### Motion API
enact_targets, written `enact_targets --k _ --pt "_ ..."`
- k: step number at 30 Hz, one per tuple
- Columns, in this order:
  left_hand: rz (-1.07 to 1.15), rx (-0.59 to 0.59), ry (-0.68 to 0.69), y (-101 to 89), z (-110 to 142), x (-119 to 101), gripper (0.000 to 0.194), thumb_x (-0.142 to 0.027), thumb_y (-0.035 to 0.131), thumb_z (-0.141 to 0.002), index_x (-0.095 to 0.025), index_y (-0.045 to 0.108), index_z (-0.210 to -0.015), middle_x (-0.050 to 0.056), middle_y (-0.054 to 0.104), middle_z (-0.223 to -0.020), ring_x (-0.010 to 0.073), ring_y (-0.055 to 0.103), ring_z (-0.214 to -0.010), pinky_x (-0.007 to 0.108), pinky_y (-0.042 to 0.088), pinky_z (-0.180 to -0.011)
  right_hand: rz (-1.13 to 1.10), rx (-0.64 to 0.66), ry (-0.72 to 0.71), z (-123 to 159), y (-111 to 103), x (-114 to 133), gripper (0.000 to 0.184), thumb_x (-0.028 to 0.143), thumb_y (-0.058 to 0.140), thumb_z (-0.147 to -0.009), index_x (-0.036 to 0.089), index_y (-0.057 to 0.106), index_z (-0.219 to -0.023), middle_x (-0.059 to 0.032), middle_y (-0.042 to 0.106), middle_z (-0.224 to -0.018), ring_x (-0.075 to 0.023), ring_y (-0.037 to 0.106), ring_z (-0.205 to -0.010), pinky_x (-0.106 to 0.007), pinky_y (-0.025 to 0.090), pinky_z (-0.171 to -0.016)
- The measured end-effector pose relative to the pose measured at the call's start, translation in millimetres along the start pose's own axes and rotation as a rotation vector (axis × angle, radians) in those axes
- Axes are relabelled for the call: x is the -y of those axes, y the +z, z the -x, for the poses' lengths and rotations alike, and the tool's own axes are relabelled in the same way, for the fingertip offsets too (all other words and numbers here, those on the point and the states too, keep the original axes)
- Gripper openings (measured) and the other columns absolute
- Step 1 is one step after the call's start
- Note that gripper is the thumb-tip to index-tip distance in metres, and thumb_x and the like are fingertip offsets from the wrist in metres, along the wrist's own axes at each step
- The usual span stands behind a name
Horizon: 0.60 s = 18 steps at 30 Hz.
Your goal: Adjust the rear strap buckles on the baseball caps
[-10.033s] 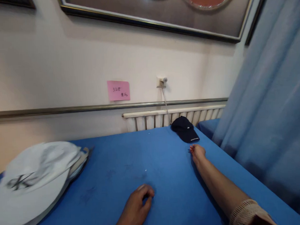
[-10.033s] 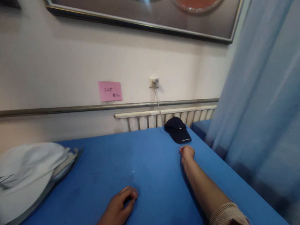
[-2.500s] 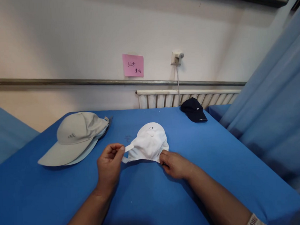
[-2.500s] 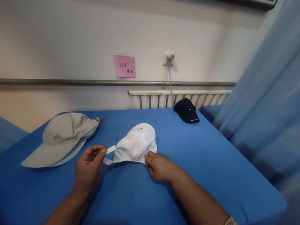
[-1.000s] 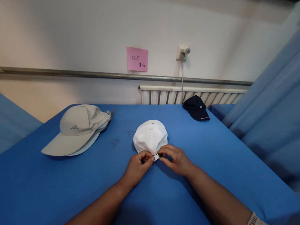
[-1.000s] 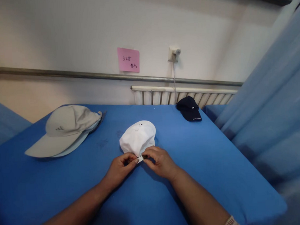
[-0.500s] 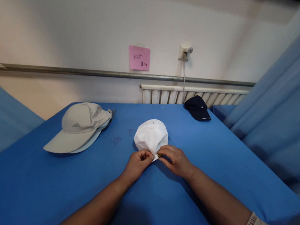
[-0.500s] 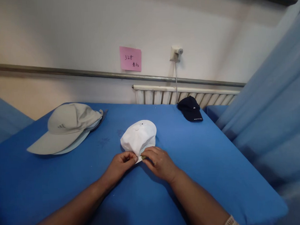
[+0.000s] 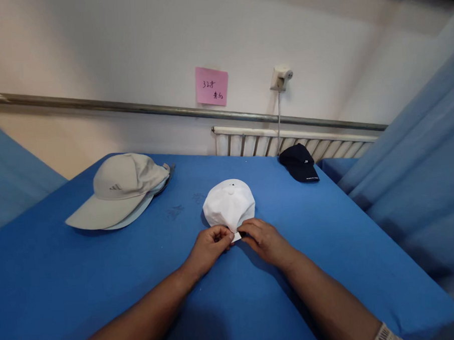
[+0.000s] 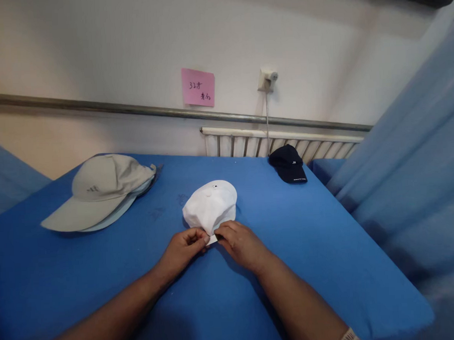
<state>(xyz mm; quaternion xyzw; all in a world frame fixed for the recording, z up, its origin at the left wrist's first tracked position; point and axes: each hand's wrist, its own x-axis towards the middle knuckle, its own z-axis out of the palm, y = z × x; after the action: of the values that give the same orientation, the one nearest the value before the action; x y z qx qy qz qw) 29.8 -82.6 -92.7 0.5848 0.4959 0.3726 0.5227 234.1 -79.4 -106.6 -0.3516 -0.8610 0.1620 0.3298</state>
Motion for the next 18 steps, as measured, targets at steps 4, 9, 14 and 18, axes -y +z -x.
enact_targets --k 4,9,14,18 --pt "-0.032 0.006 0.02 0.1 0.1 -0.1 0.027 -0.039 0.065 -0.078 -0.017 0.06 -0.065 -0.004 0.056 -0.059 0.011 0.048 -0.058 0.023 0.037 -0.059 0.013 -0.015 0.015 -0.1 1.7 -0.5 0.026 0.007 0.061 -0.086 0.02 0.062 -0.109 -0.0076 0.066 -0.106 -0.0204 0.063 -0.097 -0.034 0.054 -0.085" --pt "-0.063 -0.001 0.033 0.9 -0.8 3.6 0.025 -0.038 0.063 -0.079 -0.017 0.059 -0.066 -0.004 0.055 -0.06 0.0112 0.046 -0.059 0.024 0.037 -0.059 0.024 -0.045 -0.022 0.7 2.4 -1.4 0.024 0.007 0.062 -0.086 0.02 0.062 -0.107 -0.0076 0.066 -0.103 -0.0204 0.063 -0.095 -0.034 0.054 -0.083" --pt "-0.129 -0.034 0.078 1.6 1.0 2.6 0.024 -0.038 0.061 -0.08 -0.017 0.06 -0.068 -0.003 0.056 -0.065 0.0128 0.049 -0.063 0.024 0.04 -0.062 0.062 -0.049 -0.029 0.8 1.9 -0.8 0.023 0.01 0.061 -0.088 0.02 0.062 -0.109 -0.0085 0.066 -0.104 -0.0219 0.063 -0.094 -0.036 0.054 -0.083" --pt "-0.165 -0.044 0.107 1.9 4.4 -2.3 0.021 -0.035 0.06 -0.08 -0.017 0.061 -0.07 -0.002 0.058 -0.068 0.0139 0.052 -0.067 0.025 0.042 -0.066 0.054 -0.05 -0.021 1.3 2.1 -0.5 0.023 0.012 0.06 -0.09 0.021 0.062 -0.111 -0.0079 0.066 -0.104 -0.0216 0.063 -0.095 -0.036 0.054 -0.083"
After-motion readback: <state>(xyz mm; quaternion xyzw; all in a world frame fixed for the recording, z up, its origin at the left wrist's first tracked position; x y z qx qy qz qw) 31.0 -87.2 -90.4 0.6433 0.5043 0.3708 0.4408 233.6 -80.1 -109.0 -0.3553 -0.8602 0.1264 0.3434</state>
